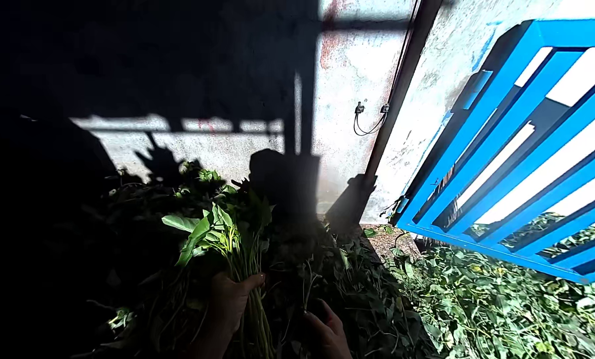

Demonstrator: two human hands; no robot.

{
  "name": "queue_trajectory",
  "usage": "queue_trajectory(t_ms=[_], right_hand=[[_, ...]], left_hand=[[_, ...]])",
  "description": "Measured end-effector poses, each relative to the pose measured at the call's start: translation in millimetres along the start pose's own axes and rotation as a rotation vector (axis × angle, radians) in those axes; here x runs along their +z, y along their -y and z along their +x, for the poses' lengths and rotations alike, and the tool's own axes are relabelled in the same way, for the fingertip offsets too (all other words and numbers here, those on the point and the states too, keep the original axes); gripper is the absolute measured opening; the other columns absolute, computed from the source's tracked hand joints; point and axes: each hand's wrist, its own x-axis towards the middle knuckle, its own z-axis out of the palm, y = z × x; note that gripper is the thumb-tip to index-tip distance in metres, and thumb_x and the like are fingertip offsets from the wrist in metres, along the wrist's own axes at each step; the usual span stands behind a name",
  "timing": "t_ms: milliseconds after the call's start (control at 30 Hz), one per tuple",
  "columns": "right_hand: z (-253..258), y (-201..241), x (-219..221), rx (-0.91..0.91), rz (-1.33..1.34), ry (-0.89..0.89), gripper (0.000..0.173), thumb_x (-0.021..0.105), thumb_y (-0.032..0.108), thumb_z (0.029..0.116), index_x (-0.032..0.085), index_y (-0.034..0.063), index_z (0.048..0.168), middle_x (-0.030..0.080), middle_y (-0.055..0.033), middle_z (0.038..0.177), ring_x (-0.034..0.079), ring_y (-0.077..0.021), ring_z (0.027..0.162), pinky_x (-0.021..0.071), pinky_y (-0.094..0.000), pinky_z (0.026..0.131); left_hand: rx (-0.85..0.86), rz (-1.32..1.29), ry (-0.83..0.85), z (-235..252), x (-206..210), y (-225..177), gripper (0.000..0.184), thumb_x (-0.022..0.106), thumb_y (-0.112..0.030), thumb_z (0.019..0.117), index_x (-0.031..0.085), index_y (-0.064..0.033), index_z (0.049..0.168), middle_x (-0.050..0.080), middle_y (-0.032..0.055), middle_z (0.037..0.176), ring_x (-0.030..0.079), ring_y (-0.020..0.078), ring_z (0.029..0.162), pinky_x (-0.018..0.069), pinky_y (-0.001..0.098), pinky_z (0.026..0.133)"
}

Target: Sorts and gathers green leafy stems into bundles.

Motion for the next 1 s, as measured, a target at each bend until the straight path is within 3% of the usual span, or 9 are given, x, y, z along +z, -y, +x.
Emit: queue_trajectory(t_ms=[133, 300, 533, 733, 933, 1000], right_hand=[[-1, -8, -10, -0.176, -0.180, -0.030, 0.031, 0.064, -0.002, 0.0937, 0.061, -0.0058, 0.124, 0.071, -0.0155, 0.097, 0.069, -0.0198, 0.075, 0.0597, -0.0361, 0.065], [-12, -16, 4, -0.517, -0.435, 0.002, 0.031, 0.064, -0.002, 0.0915, 0.065, -0.0063, 0.122, 0.068, -0.0156, 0.107, 0.069, -0.0162, 0.089, 0.0603, -0.0306, 0.078], [-15, -16, 19, -0.830, -0.813, -0.022, 0.029, 0.068, 0.003, 0.0899, 0.073, 0.0013, 0.118, 0.066, -0.0142, 0.102, 0.069, -0.0162, 0.084, 0.0621, -0.0295, 0.071], [-17, -11, 24, -0.873, -0.848, 0.025, 0.028, 0.069, 0.004, 0.0889, 0.074, 0.0028, 0.116, 0.067, -0.0125, 0.101, 0.068, -0.0146, 0.083, 0.0615, -0.0292, 0.071], [-20, -1, 27, -0.774, -0.895, 0.067, 0.028, 0.068, 0.009, 0.0891, 0.074, 0.0019, 0.115, 0.066, -0.0123, 0.099, 0.068, -0.0167, 0.083, 0.0604, -0.0326, 0.071], [-20, 0, 27, -0.744, -0.881, 0.080, 0.027, 0.067, 0.010, 0.0898, 0.074, 0.0016, 0.115, 0.069, -0.0125, 0.102, 0.069, -0.0182, 0.088, 0.0611, -0.0350, 0.076]], left_hand=[[0.001, 0.058, 0.017, -3, 2, 1, 0.035, 0.088, 0.006, 0.0674, 0.070, 0.0027, 0.098, 0.076, 0.0125, 0.090, 0.075, 0.0206, 0.081, 0.0641, 0.0355, 0.073], [-0.064, -0.001, 0.073, -7, 6, 9, 0.041, 0.089, 0.008, 0.0655, 0.068, 0.0056, 0.101, 0.075, 0.0163, 0.092, 0.075, 0.0256, 0.081, 0.0649, 0.0395, 0.073], [-0.083, -0.124, 0.199, -18, 10, 7, 0.045, 0.088, 0.008, 0.0652, 0.066, 0.0078, 0.104, 0.074, 0.0191, 0.095, 0.075, 0.0291, 0.084, 0.0654, 0.0418, 0.076], [-0.055, -0.125, 0.193, -18, 10, 6, 0.040, 0.086, 0.010, 0.0651, 0.068, 0.0065, 0.101, 0.075, 0.0163, 0.093, 0.075, 0.0233, 0.086, 0.0643, 0.0362, 0.077], [0.007, -0.090, 0.285, -18, 9, 6, 0.040, 0.088, 0.009, 0.0643, 0.069, 0.0054, 0.100, 0.076, 0.0158, 0.092, 0.075, 0.0235, 0.085, 0.0647, 0.0368, 0.078], [0.023, -0.057, 0.312, -19, 8, 6, 0.040, 0.088, 0.008, 0.0640, 0.069, 0.0054, 0.099, 0.076, 0.0160, 0.092, 0.076, 0.0244, 0.085, 0.0649, 0.0374, 0.079]])
